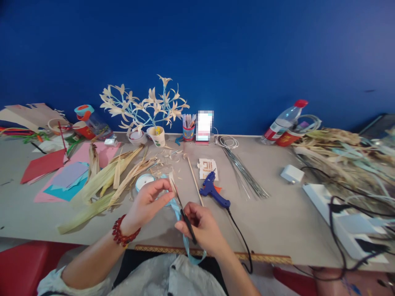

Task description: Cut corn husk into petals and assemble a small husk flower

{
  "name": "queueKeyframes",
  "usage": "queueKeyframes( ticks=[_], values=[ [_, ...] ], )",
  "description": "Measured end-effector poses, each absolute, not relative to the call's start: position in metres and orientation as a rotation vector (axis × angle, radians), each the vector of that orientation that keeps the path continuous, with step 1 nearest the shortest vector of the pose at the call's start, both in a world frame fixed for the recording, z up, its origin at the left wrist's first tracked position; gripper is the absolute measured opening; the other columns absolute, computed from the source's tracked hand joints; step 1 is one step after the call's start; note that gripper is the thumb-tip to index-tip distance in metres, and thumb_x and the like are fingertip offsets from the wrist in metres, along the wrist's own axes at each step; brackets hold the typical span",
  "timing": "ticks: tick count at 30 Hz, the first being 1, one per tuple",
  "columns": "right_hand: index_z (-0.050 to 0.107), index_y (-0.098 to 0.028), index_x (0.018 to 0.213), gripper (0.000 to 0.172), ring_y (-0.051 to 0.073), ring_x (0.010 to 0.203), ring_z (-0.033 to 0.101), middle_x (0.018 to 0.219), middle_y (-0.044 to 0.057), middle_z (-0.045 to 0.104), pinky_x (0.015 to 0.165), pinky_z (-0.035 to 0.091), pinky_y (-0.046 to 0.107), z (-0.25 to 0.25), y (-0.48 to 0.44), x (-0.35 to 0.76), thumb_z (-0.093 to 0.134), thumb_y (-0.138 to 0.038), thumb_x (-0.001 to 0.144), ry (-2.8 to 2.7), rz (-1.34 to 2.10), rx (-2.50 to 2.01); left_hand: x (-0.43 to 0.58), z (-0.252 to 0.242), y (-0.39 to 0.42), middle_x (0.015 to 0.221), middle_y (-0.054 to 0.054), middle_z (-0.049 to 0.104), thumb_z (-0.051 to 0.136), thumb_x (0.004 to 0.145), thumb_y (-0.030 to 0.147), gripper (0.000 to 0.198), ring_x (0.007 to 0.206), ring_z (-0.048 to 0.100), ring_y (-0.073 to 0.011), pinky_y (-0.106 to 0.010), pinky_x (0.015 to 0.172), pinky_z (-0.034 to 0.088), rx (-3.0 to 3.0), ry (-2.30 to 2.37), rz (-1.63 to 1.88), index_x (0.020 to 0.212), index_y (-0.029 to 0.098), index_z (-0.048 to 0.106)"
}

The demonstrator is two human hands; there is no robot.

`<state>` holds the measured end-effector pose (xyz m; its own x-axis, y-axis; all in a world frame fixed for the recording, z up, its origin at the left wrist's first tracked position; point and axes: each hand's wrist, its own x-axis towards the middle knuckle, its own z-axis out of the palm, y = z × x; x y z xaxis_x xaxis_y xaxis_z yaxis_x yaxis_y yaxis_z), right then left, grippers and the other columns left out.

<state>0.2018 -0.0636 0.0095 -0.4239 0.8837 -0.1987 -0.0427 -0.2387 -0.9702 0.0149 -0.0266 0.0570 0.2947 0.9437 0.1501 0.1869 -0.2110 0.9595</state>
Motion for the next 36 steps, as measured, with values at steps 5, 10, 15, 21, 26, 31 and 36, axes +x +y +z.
queueKeyframes(
  ticks=[5,10,15,21,26,31,36],
  values=[
    [0.04,-0.02,0.07,0.054,0.008,0.052,0.037,0.062,-0.007,0.039,0.047,0.027,0.02,0.009,-0.0641,0.201,0.074,-0.062,0.066,-1.341,1.706,-1.092,0.0148,0.0595,-0.027,0.077,0.0,0.057,0.055,0.087,0.023,0.011,0.074,0.051,-0.0131,-0.024,0.07,0.04,1.624,1.051,0.958,0.077,0.017,0.055],
    [0.039,-0.021,0.069,0.053,0.008,0.05,0.038,0.061,-0.007,0.039,0.046,0.028,0.02,0.0068,-0.0654,0.2007,0.074,-0.06,0.067,-1.353,1.675,-1.113,0.0158,0.0588,-0.027,0.076,0.0,0.056,0.055,0.087,0.024,0.012,0.074,0.051,-0.0132,-0.024,0.068,0.04,1.604,1.059,0.943,0.077,0.017,0.055],
    [0.038,-0.021,0.068,0.052,0.007,0.048,0.039,0.059,-0.007,0.04,0.045,0.028,0.019,0.0053,-0.0662,0.2013,0.074,-0.059,0.068,-1.326,1.695,-1.1,0.0158,0.0579,-0.0267,0.078,-0.001,0.059,0.056,0.086,0.025,0.012,0.076,0.053,-0.0144,-0.025,0.069,0.04,1.597,1.042,0.94,0.077,0.016,0.056],
    [0.038,-0.021,0.067,0.056,0.006,0.045,0.039,0.056,-0.008,0.04,0.043,0.028,0.019,0.0084,-0.0656,0.2016,0.075,-0.062,0.064,-1.292,1.73,-1.094,0.0152,0.0592,-0.0263,0.079,-0.002,0.061,0.056,0.087,0.025,0.013,0.076,0.055,-0.0148,-0.026,0.071,0.042,1.569,1.002,0.933,0.077,0.016,0.057],
    [0.039,-0.021,0.068,0.054,0.006,0.045,0.038,0.057,-0.008,0.039,0.043,0.028,0.019,0.0082,-0.0658,0.204,0.076,-0.06,0.065,-1.314,1.718,-1.108,0.0135,0.0581,-0.026,0.082,-0.004,0.063,0.057,0.086,0.026,0.013,0.079,0.057,-0.0163,-0.026,0.072,0.043,1.551,0.994,0.923,0.078,0.016,0.057],
    [0.039,-0.021,0.069,0.05,0.007,0.047,0.038,0.057,-0.008,0.039,0.044,0.027,0.019,0.0052,-0.0667,0.206,0.074,-0.057,0.069,-1.359,1.7,-1.128,0.0127,0.0568,-0.0252,0.082,-0.004,0.064,0.058,0.086,0.025,0.013,0.079,0.058,-0.0166,-0.026,0.071,0.043,1.554,0.999,0.918,0.078,0.016,0.058],
    [0.038,-0.021,0.067,0.053,0.007,0.046,0.036,0.055,-0.008,0.038,0.043,0.026,0.019,0.0074,-0.0659,0.2049,0.075,-0.06,0.066,-1.355,1.69,-1.133,0.013,0.0576,-0.0243,0.082,-0.004,0.065,0.058,0.085,0.025,0.012,0.079,0.059,-0.0167,-0.026,0.072,0.044,1.547,0.995,0.917,0.078,0.015,0.06]
  ],
)
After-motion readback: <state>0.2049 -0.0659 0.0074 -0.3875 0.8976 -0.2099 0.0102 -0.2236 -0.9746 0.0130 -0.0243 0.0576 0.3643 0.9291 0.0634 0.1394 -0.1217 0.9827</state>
